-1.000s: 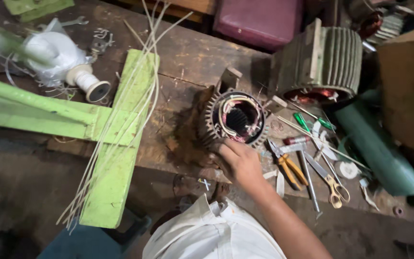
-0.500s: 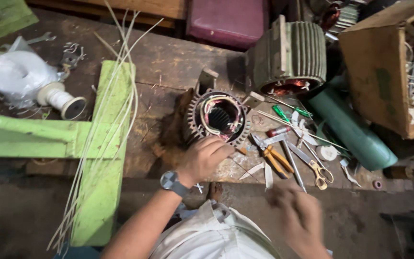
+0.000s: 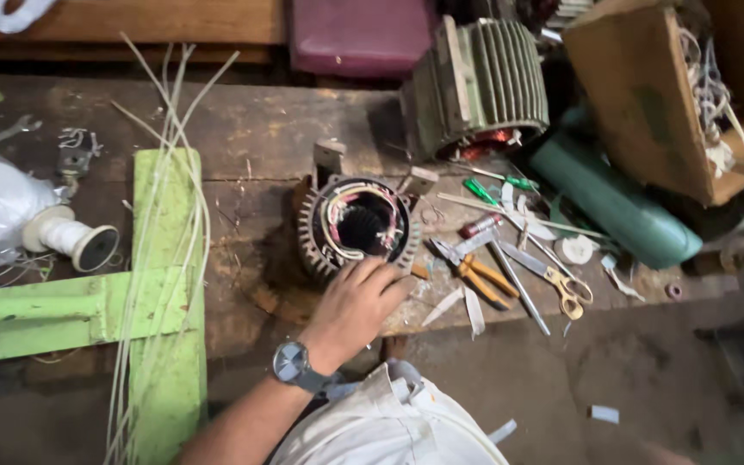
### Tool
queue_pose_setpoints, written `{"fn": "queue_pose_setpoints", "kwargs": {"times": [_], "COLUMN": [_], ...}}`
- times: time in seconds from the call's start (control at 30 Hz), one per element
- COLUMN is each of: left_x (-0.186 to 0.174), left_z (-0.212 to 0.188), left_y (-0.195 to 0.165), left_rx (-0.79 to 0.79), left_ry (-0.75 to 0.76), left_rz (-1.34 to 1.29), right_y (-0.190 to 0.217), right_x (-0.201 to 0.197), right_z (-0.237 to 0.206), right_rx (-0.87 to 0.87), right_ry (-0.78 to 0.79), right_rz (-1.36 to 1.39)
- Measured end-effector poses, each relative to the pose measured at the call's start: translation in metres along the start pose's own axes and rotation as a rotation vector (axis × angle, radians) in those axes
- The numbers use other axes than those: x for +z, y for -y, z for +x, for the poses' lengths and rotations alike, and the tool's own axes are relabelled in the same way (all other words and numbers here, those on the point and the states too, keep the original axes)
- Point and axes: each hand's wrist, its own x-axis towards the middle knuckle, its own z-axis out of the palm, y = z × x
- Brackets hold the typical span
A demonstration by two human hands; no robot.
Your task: The person works at a cluttered workbench rewinding an electric motor stator, feeding white insulating sleeves and wire into the stator slots and pressing the windings into place by hand. They use pliers to cut and position wire and pick up a hammer at one point while fitting the coils.
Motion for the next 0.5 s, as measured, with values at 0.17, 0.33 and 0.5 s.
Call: {"fn": "queue_pose_setpoints", "kwargs": {"times": [0.17, 0.33, 0.5], "left_x": [-0.005, 0.002, 0.016], "left_z": [0.018, 0.039, 0.055], "left_y": [-0.013, -0.01, -0.019], "left_rx": [-0.084, -0.238, -0.354], "left_ry": [-0.028, -0.149, -0.179], "left_rz": [0.033, 0.059, 0.2], "right_y": [0.007, -0.058, -0.113], "right_x": [0.049, 0.069, 0.136], "right_z": [0.108, 0.123, 0.133], "right_rx": [-0.092, 0.159, 0.34], "right_ry": [-0.196, -0.271, -0.206], "right_rz": [-0.416, 0.074, 0.488]}}
